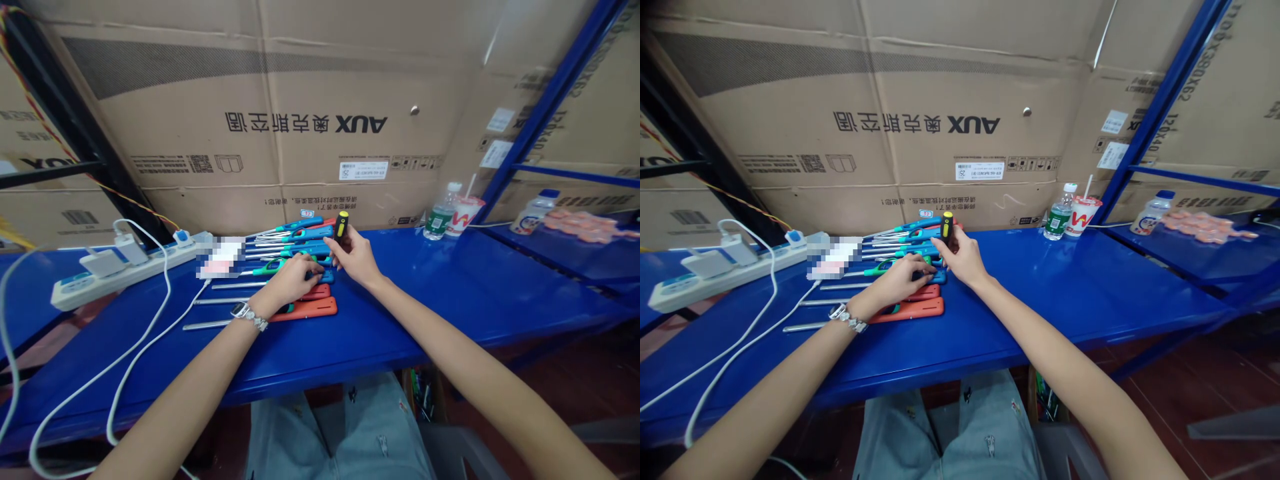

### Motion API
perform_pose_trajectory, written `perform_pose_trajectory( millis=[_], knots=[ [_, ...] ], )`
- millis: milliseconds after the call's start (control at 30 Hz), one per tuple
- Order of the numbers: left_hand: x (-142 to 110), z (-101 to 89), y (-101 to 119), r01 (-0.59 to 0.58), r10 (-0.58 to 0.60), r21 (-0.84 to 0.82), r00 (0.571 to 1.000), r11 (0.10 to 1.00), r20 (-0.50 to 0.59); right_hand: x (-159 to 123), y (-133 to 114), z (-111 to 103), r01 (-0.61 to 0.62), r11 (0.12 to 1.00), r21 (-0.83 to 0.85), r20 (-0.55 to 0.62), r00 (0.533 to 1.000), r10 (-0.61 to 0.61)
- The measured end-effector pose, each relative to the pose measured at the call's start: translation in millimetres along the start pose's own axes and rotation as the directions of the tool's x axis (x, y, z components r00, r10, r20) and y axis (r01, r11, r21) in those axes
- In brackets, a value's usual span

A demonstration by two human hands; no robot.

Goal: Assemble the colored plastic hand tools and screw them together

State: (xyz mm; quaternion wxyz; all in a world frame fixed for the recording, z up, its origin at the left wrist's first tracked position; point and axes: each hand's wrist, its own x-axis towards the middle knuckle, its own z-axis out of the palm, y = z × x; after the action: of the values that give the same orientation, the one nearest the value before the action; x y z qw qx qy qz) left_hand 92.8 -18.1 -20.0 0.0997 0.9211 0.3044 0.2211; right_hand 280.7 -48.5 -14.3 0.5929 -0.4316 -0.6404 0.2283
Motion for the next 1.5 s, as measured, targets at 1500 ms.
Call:
perform_pose_trajectory(
  millis=[1500],
  knots=[
    [57, -22.4, 46, -0.157, -0.271, -0.613, 0.793, 0.775, -0.546, 12, -2, -9, 0.014, 0.998, -0.069, 0.165, 0.986, -0.003]
  ],
)
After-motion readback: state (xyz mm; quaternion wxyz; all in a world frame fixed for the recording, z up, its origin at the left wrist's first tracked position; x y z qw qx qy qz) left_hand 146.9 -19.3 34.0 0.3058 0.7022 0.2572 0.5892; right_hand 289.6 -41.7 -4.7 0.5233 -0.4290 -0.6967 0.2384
